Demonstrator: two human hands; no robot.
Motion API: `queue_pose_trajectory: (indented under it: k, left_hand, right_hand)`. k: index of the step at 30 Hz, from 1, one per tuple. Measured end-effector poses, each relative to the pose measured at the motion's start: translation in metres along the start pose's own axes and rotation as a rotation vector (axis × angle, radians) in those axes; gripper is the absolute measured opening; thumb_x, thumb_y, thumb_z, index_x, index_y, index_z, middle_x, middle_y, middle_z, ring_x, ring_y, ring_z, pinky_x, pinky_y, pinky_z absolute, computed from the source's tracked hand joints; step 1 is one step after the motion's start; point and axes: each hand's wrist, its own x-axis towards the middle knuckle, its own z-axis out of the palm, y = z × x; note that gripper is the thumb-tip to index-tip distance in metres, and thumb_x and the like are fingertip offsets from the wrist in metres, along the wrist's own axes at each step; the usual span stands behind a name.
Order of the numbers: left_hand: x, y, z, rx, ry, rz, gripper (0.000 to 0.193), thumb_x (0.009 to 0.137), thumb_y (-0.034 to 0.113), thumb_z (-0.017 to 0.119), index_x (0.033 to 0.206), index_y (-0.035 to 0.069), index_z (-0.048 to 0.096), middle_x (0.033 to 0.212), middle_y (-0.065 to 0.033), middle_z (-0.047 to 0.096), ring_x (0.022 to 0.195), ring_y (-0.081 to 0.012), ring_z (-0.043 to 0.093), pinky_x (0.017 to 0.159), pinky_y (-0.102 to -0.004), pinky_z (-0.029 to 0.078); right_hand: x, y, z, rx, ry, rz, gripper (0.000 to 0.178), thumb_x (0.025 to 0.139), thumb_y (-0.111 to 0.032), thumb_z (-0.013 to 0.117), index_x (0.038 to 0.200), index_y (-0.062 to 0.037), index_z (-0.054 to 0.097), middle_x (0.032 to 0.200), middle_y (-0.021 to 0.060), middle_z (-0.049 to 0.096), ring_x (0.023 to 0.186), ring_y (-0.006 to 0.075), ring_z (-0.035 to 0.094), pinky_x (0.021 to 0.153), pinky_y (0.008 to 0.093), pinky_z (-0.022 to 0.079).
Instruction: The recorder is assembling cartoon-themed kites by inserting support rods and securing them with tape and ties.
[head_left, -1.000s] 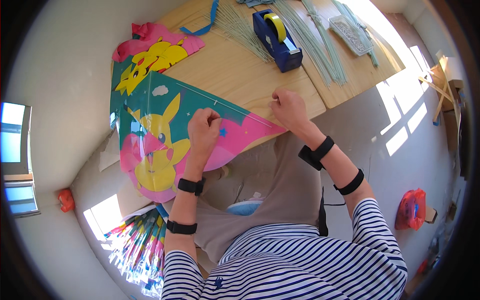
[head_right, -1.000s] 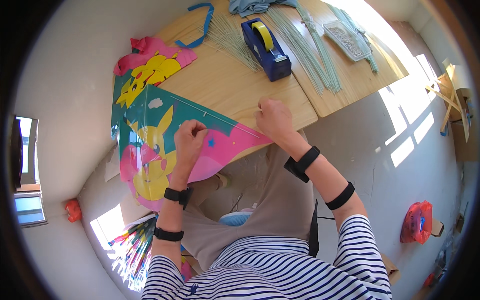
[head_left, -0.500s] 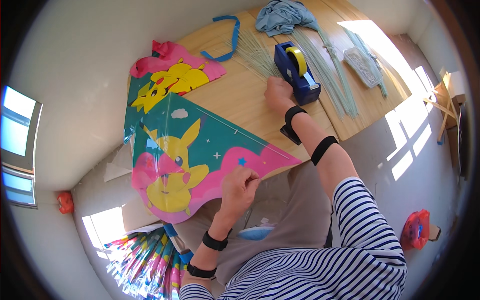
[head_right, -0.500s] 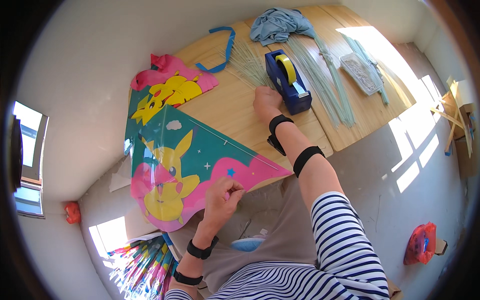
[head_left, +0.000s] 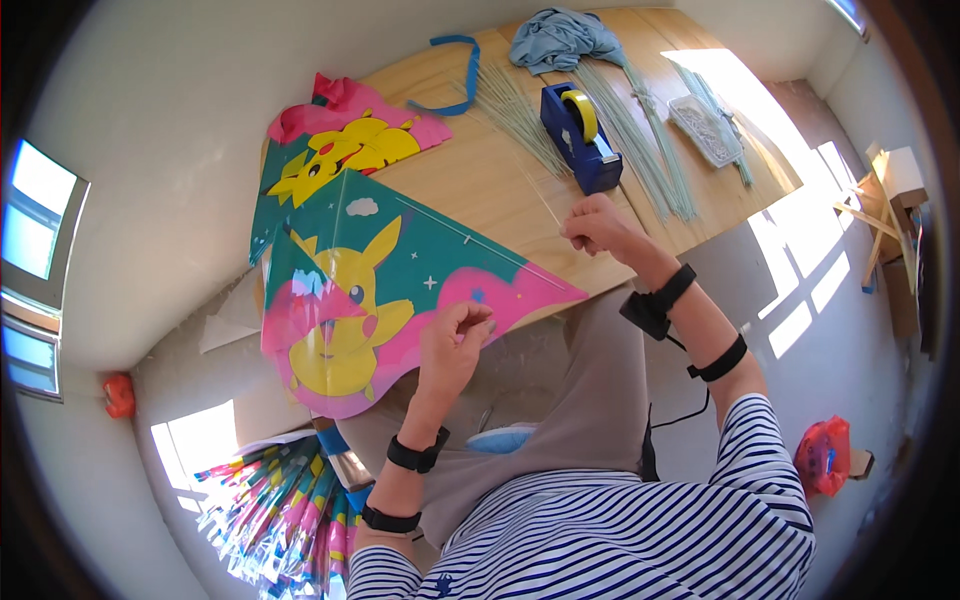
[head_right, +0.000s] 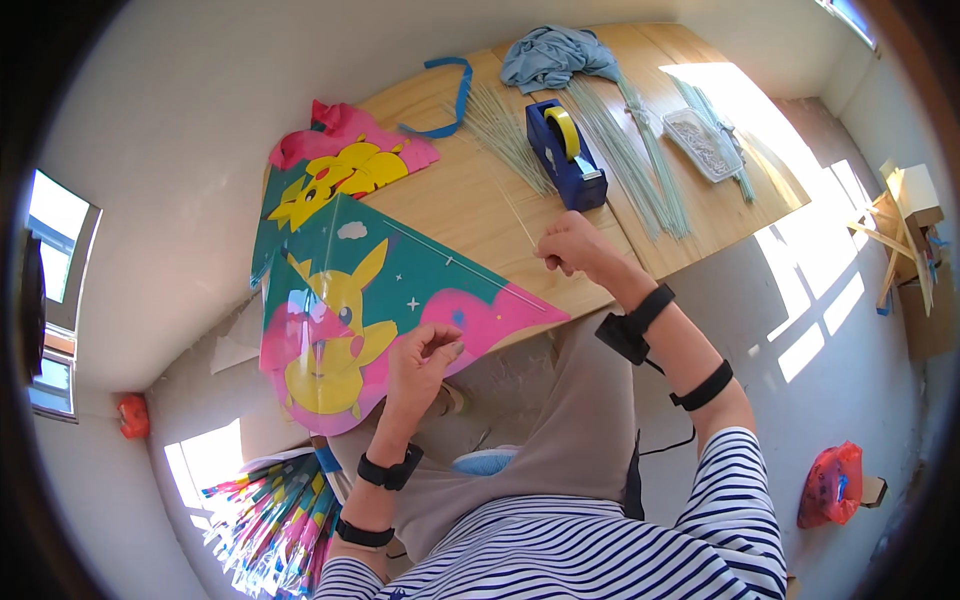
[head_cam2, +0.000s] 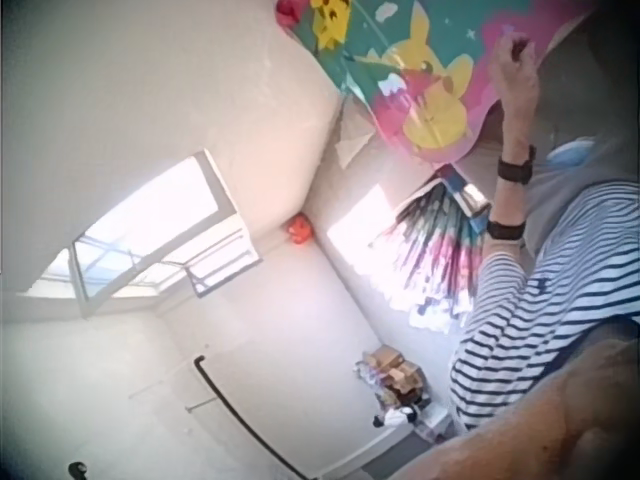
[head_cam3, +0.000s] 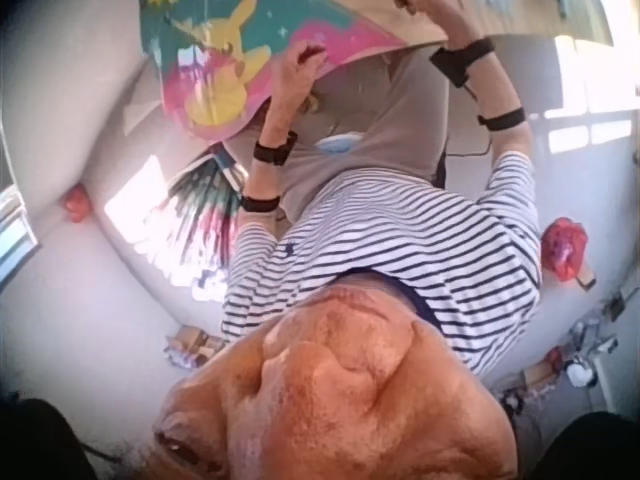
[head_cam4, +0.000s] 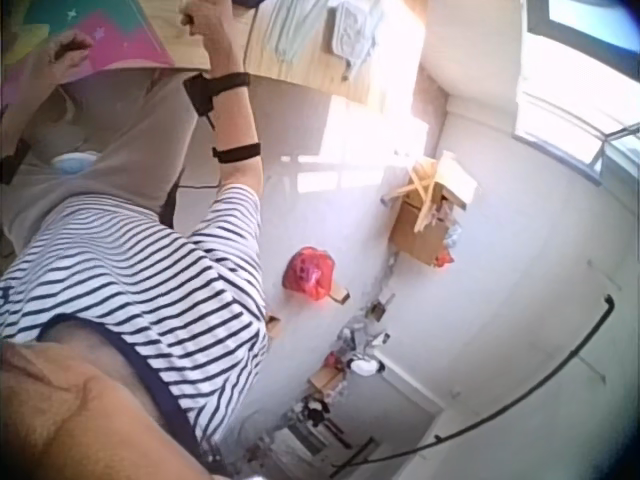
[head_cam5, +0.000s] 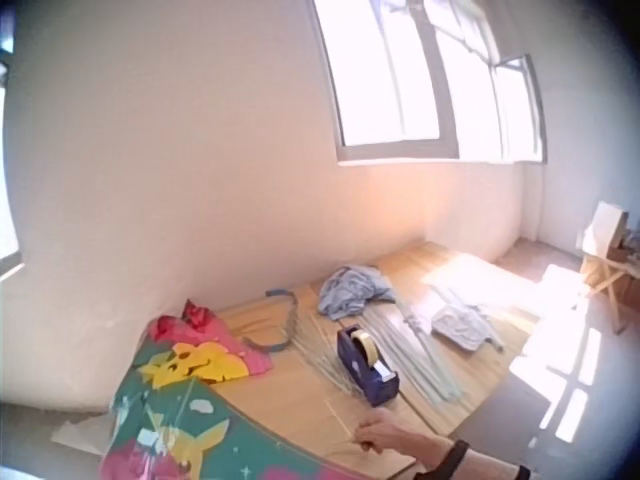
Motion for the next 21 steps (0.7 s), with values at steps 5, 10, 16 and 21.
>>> queue_pose_trajectory:
  k: [5,10,16,21]
  left_hand:
    - [-0.011,0.017,0.01,-0.391,0.012,-0.044,0.031,0.092,0.001,0.058,0.123,-0.001,0.059,0.111,-0.0079,0.067,0.099,-0.0168,0.065,0.09,-0.0304,0.052]
    - [-0.046,0.052,0.01,-0.76,-0.191,-0.022,0.031,0.093,-0.001,0.05,0.122,0.0,0.059,0.109,-0.0136,0.068,0.099,-0.0222,0.067,0.092,-0.0369,0.055]
    - [-0.086,0.06,-0.003,-0.761,-0.168,0.075,0.015,0.09,0.001,0.054,0.103,0.002,0.062,0.093,-0.0106,0.07,0.087,-0.0205,0.069,0.084,-0.0338,0.058]
    - [-0.103,0.057,-0.016,-0.798,-0.197,0.084,0.008,0.093,0.007,0.06,0.099,0.004,0.064,0.091,-0.009,0.069,0.084,-0.0176,0.068,0.08,-0.0314,0.058]
  right_hand:
    - [-0.147,-0.018,0.036,0.2,-0.29,0.048,0.01,0.085,-0.009,0.066,0.079,-0.0009,0.065,0.062,0.003,0.058,0.049,0.0037,0.045,0.044,0.0201,0.03]
    - [-0.228,-0.026,0.062,0.228,-0.361,0.006,0.01,0.087,-0.011,0.067,0.083,-0.0017,0.064,0.065,0.0009,0.058,0.05,0.0023,0.043,0.044,0.019,0.029]
    - [-0.267,-0.027,0.077,0.133,-0.331,-0.045,0.01,0.086,-0.011,0.066,0.083,-0.0015,0.064,0.066,-0.0007,0.057,0.054,0.0025,0.046,0.048,0.0191,0.032]
    - [-0.285,-0.032,0.09,0.001,-0.297,-0.147,0.008,0.087,-0.009,0.066,0.085,-0.0007,0.064,0.069,-0.0019,0.058,0.059,0.003,0.051,0.051,0.0186,0.037]
